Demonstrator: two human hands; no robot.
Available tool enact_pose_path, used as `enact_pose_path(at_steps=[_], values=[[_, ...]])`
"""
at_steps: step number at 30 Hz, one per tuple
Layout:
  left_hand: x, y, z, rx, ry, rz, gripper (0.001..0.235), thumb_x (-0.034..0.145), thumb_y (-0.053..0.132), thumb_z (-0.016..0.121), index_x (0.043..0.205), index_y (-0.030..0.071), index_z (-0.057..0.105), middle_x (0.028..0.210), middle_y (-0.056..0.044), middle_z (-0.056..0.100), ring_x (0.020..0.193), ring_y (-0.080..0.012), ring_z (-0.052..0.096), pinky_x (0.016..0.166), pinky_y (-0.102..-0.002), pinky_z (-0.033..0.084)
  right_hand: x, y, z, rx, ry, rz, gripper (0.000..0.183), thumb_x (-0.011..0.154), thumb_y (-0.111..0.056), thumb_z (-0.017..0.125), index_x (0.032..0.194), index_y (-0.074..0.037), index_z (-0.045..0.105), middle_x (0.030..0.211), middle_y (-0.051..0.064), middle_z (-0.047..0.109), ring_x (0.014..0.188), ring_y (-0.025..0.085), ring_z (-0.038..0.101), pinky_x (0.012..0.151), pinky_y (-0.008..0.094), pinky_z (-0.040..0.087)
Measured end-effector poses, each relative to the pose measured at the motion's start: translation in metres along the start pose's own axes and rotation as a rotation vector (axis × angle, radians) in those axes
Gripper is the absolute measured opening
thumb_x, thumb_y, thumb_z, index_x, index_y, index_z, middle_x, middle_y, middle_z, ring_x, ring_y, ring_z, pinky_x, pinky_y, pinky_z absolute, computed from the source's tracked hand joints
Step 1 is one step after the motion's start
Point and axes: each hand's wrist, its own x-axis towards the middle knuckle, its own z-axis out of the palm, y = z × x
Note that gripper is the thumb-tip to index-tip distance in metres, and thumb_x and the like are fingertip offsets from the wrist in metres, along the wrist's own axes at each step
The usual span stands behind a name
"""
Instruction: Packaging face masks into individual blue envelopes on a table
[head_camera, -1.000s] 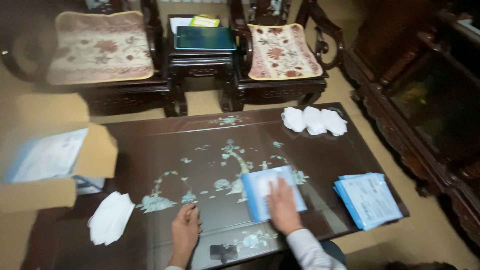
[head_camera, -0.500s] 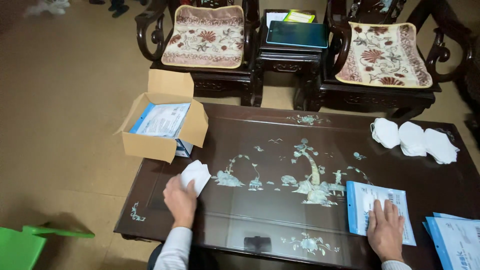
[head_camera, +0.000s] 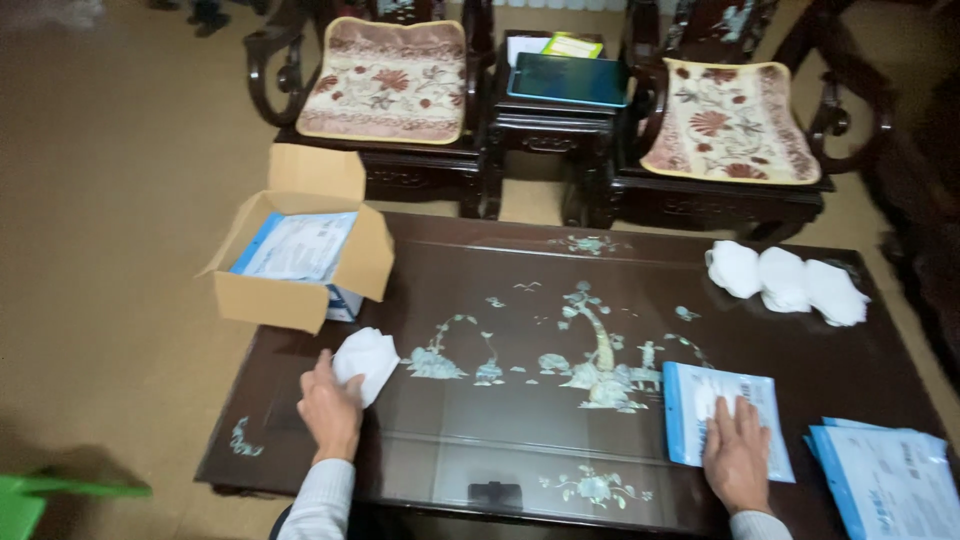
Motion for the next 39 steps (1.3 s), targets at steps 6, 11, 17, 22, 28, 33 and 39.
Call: enact_pose_path(at_steps=[6, 11, 17, 22, 28, 33, 39], values=[[0.005, 0.001, -0.006, -0.058, -0.078, -0.105, 0.071, 0.078, 0.032, 0.085, 0.141, 0.011, 0.060, 0.124, -0.019, 0.073, 0.110, -0.0410, 0.069, 0.094, -0.052, 0.048, -0.003, 0.010, 0.013, -0.023, 0.000, -0.003, 0.055, 0.103, -0.036, 0.046, 0.154, -0.017, 0.049, 0.167, 0.019, 0.037, 0.155, 0.045, 0.031, 0.124, 0.064, 0.023], [-0.003, 0.000, 0.000, -0.084, -0.029, -0.098, 0.046, 0.081, 0.039, 0.081, 0.114, 0.007, 0.074, 0.115, -0.015, 0.074, 0.109, -0.0400, 0.065, 0.097, -0.053, 0.042, -0.001, -0.006, -0.011, 0.034, -0.032, 0.047, 0.053, 0.105, -0.036, 0.044, 0.152, -0.013, 0.050, 0.167, 0.019, 0.036, 0.155, 0.042, 0.029, 0.126, 0.060, 0.020], [-0.025, 0.049, -0.033, -0.344, 0.225, 0.303, 0.010, 0.088, 0.020, 0.081, 0.095, 0.015, 0.076, 0.127, -0.010, 0.070, 0.125, -0.0346, 0.058, 0.109, -0.049, 0.040, -0.005, -0.037, -0.044, 0.148, 0.172, 0.098, 0.067, 0.096, -0.041, 0.060, 0.145, 0.005, 0.053, 0.159, 0.024, 0.044, 0.150, 0.044, 0.036, 0.124, 0.064, 0.023], [-0.082, 0.131, -0.050, -0.819, -0.215, 0.139, 0.021, 0.089, 0.012, 0.075, 0.109, 0.007, 0.078, 0.121, -0.004, 0.075, 0.112, -0.0165, 0.066, 0.103, -0.029, 0.048, 0.005, -0.124, -0.074, 0.429, 0.277, 0.108, 0.063, 0.099, -0.024, 0.060, 0.153, 0.005, 0.044, 0.162, 0.027, 0.041, 0.153, 0.039, 0.034, 0.130, 0.054, 0.013], [-0.131, 0.215, -0.032, -0.957, -0.771, -0.288, 0.021, 0.083, 0.016, 0.080, 0.098, 0.000, 0.083, 0.086, -0.008, 0.080, 0.077, -0.0172, 0.070, 0.066, -0.029, 0.054, 0.026, -0.269, -0.123, 1.447, -0.540, 0.678, 0.048, 0.099, -0.023, 0.053, 0.136, 0.004, 0.064, 0.131, 0.023, 0.075, 0.125, 0.034, 0.069, 0.115, 0.046, 0.053], [-0.139, 0.225, 0.007, -1.307, -0.873, -0.787, 0.029, 0.093, 0.029, 0.073, 0.111, 0.007, 0.065, 0.093, -0.007, 0.068, 0.084, -0.0190, 0.062, 0.089, -0.038, 0.057, 0.019, -0.268, -0.029, 1.524, -0.531, 0.875, 0.016, 0.093, -0.004, 0.075, 0.102, 0.009, 0.077, 0.075, 0.018, 0.074, 0.060, 0.020, 0.066, 0.060, 0.033, 0.063], [-0.141, 0.221, 0.050, -1.174, -0.837, -0.814, 0.016, 0.091, 0.005, 0.075, 0.101, -0.006, 0.071, 0.084, -0.021, 0.074, 0.066, -0.0252, 0.069, 0.062, -0.034, 0.062, 0.033, -0.279, -0.059, 1.548, -0.717, 0.949, 0.024, 0.095, -0.019, 0.074, 0.094, 0.005, 0.072, 0.085, 0.025, 0.078, 0.065, 0.028, 0.073, 0.058, 0.034, 0.063]])
